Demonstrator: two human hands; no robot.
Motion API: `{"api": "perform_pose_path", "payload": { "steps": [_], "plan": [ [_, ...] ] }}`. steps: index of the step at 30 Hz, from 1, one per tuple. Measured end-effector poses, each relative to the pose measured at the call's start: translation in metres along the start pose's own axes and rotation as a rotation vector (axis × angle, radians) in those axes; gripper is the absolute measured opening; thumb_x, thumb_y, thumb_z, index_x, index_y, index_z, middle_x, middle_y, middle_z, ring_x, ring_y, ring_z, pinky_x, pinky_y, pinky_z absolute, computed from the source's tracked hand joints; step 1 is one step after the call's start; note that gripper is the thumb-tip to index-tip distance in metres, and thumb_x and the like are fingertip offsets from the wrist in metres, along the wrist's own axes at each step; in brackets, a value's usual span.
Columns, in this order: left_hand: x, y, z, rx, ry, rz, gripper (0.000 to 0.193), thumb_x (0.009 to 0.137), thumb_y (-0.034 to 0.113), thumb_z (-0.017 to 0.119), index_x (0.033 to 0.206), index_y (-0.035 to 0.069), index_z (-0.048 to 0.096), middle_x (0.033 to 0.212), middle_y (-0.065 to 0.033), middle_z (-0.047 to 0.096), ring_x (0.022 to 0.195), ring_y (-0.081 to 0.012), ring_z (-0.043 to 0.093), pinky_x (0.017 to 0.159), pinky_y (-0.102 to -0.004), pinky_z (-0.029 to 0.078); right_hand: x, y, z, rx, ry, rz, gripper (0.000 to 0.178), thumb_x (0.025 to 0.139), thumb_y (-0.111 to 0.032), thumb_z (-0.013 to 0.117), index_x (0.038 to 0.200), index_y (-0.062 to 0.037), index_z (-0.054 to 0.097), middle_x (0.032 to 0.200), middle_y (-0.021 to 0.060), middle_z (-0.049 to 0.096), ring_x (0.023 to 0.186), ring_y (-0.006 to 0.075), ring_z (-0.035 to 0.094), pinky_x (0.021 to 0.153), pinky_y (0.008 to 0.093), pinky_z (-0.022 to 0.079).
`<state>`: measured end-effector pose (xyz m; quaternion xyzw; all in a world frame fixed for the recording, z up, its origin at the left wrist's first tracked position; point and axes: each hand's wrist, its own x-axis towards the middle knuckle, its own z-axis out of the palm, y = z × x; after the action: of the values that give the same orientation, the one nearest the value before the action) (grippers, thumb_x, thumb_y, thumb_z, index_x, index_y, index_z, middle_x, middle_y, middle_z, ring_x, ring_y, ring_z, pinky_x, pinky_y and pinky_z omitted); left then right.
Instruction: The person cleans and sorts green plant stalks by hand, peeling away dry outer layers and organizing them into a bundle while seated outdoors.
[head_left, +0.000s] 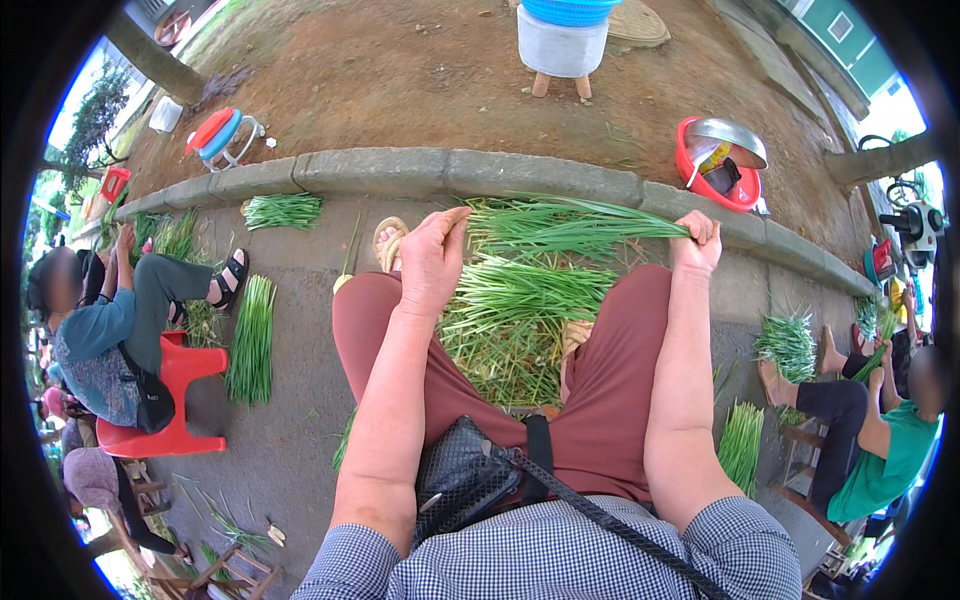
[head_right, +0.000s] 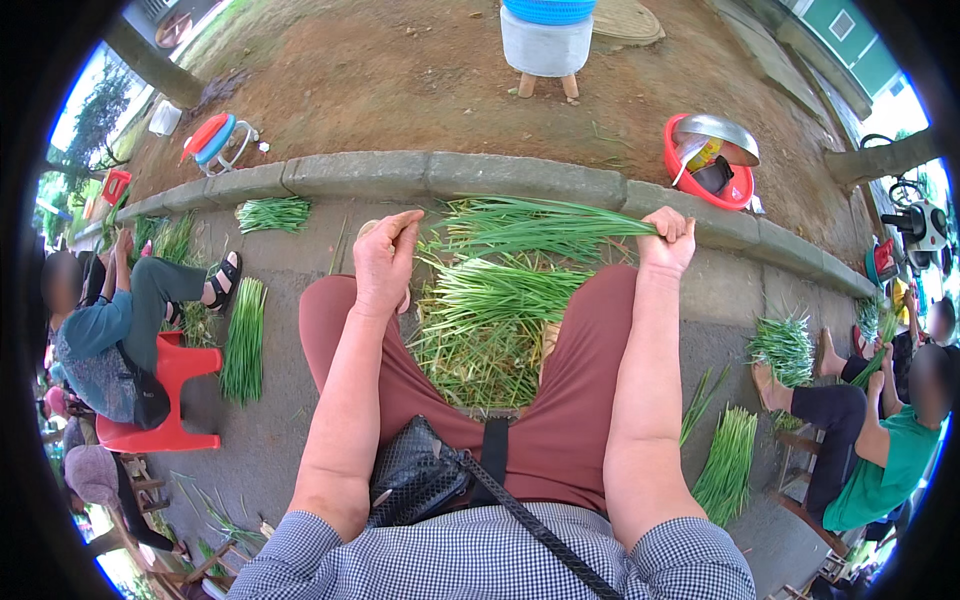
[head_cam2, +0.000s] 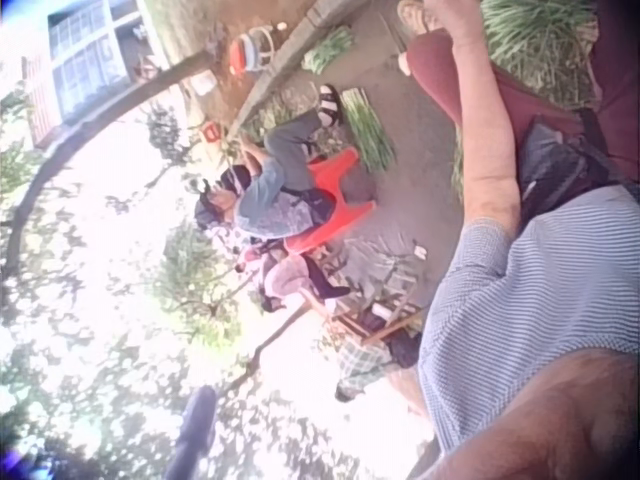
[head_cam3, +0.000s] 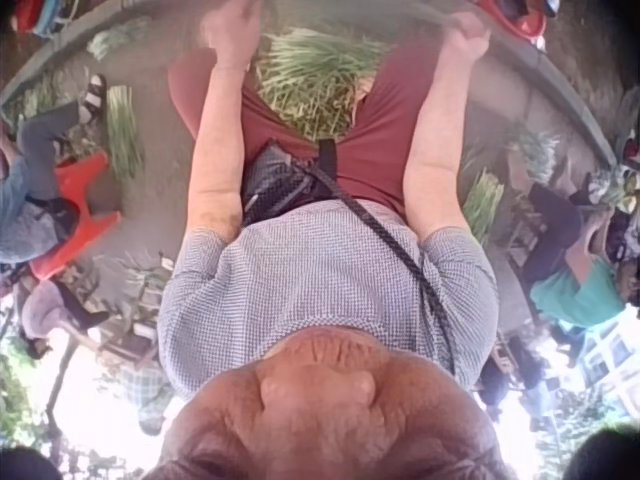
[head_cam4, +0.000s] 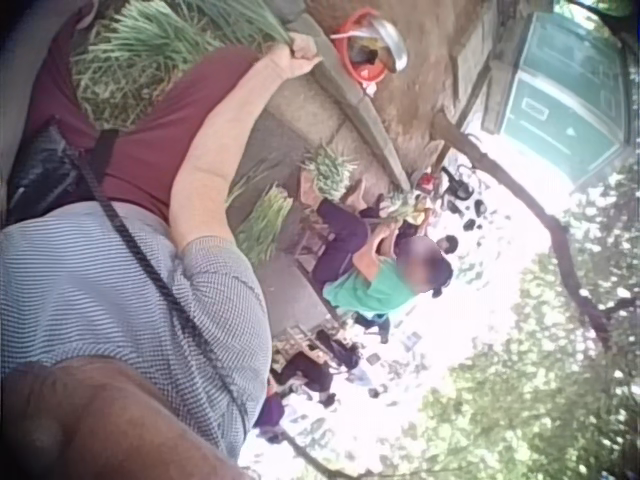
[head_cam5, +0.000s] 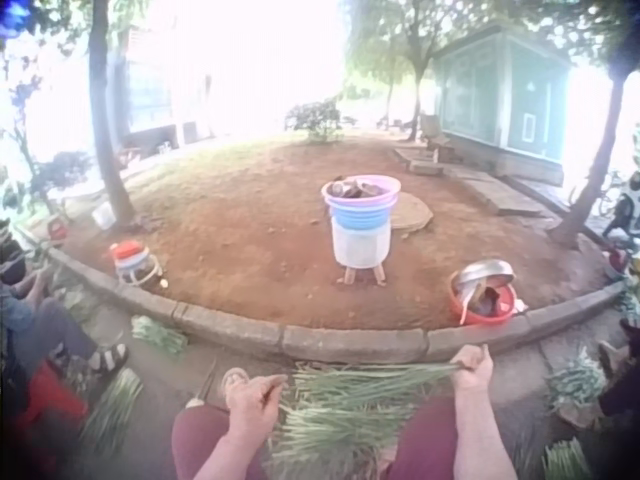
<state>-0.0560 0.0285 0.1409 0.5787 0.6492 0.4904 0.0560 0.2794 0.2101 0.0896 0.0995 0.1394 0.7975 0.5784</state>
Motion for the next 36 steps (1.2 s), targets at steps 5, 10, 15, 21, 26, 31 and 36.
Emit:
{"api": "perform_pose_path", "payload": {
  "steps": [5,10,15,21,26,31,36],
  "plan": [
    [-0.002,-0.002,-0.001,0.007,-0.097,-0.017,0.012,0.081,0.002,0.060,0.091,-0.001,0.064,0.083,-0.0131,0.064,0.074,-0.0262,0.063,0.066,-0.0307,0.049,0.002,0.001,0.001,0.009,-0.006,0.021,0.050,0.092,-0.049,0.037,0.054,-0.0165,0.032,0.048,-0.0069,0.026,0.039,0.0062,0.026,0.042,0.0246,0.020],
    [-0.006,-0.008,-0.001,0.035,-0.083,-0.011,0.010,0.079,0.001,0.060,0.088,-0.001,0.063,0.082,-0.0126,0.063,0.070,-0.0270,0.062,0.063,-0.0311,0.049,0.002,0.002,0.002,0.014,-0.002,0.028,0.050,0.092,-0.049,0.037,0.054,-0.0162,0.032,0.048,-0.0067,0.026,0.039,0.0064,0.026,0.042,0.0249,0.020],
    [-0.007,-0.008,0.004,-0.008,-0.024,-0.099,0.008,0.078,0.001,0.060,0.085,-0.001,0.063,0.076,-0.0101,0.063,0.062,-0.0174,0.060,0.057,-0.0270,0.047,0.004,-0.002,0.000,-0.042,-0.008,0.028,0.052,0.092,-0.050,0.035,0.054,-0.0155,0.032,0.049,-0.0059,0.026,0.039,0.0071,0.024,0.042,0.0252,0.020],
    [-0.010,-0.033,0.021,-0.697,0.274,-0.535,0.003,0.081,0.003,0.061,0.082,0.002,0.063,0.067,0.0008,0.059,0.055,-0.0051,0.049,0.053,-0.0176,0.039,0.007,0.005,-0.008,-0.103,-0.035,0.046,0.052,0.093,-0.050,0.031,0.055,-0.0149,0.033,0.049,-0.0054,0.026,0.039,0.0075,0.023,0.042,0.0256,0.019],
    [-0.006,-0.042,0.008,-0.960,0.345,-0.636,0.003,0.080,0.004,0.065,0.081,0.003,0.062,0.067,0.0009,0.058,0.058,-0.0047,0.050,0.054,-0.0175,0.038,0.006,0.002,-0.006,-0.062,-0.083,0.049,0.051,0.093,-0.050,0.032,0.056,-0.0146,0.034,0.049,-0.0055,0.026,0.039,0.0071,0.023,0.042,0.0250,0.018],
    [-0.011,-0.038,0.008,-0.910,0.110,-0.667,0.006,0.080,0.008,0.067,0.079,0.004,0.062,0.068,0.0013,0.058,0.059,-0.0046,0.049,0.056,-0.0176,0.038,0.003,0.007,0.000,0.018,-0.091,0.056,0.044,0.093,-0.038,0.037,0.057,-0.0139,0.034,0.048,-0.0058,0.027,0.039,0.0069,0.022,0.041,0.0242,0.019],
    [-0.010,-0.029,0.007,-0.760,0.008,-0.688,0.007,0.081,0.011,0.065,0.084,0.007,0.060,0.076,0.0015,0.058,0.068,-0.0057,0.052,0.060,-0.0211,0.038,0.002,0.005,0.002,0.037,-0.140,0.080,0.033,0.088,-0.023,0.041,0.058,-0.0131,0.035,0.046,-0.0057,0.028,0.038,0.0067,0.023,0.040,0.0234,0.020]
  ]
}}
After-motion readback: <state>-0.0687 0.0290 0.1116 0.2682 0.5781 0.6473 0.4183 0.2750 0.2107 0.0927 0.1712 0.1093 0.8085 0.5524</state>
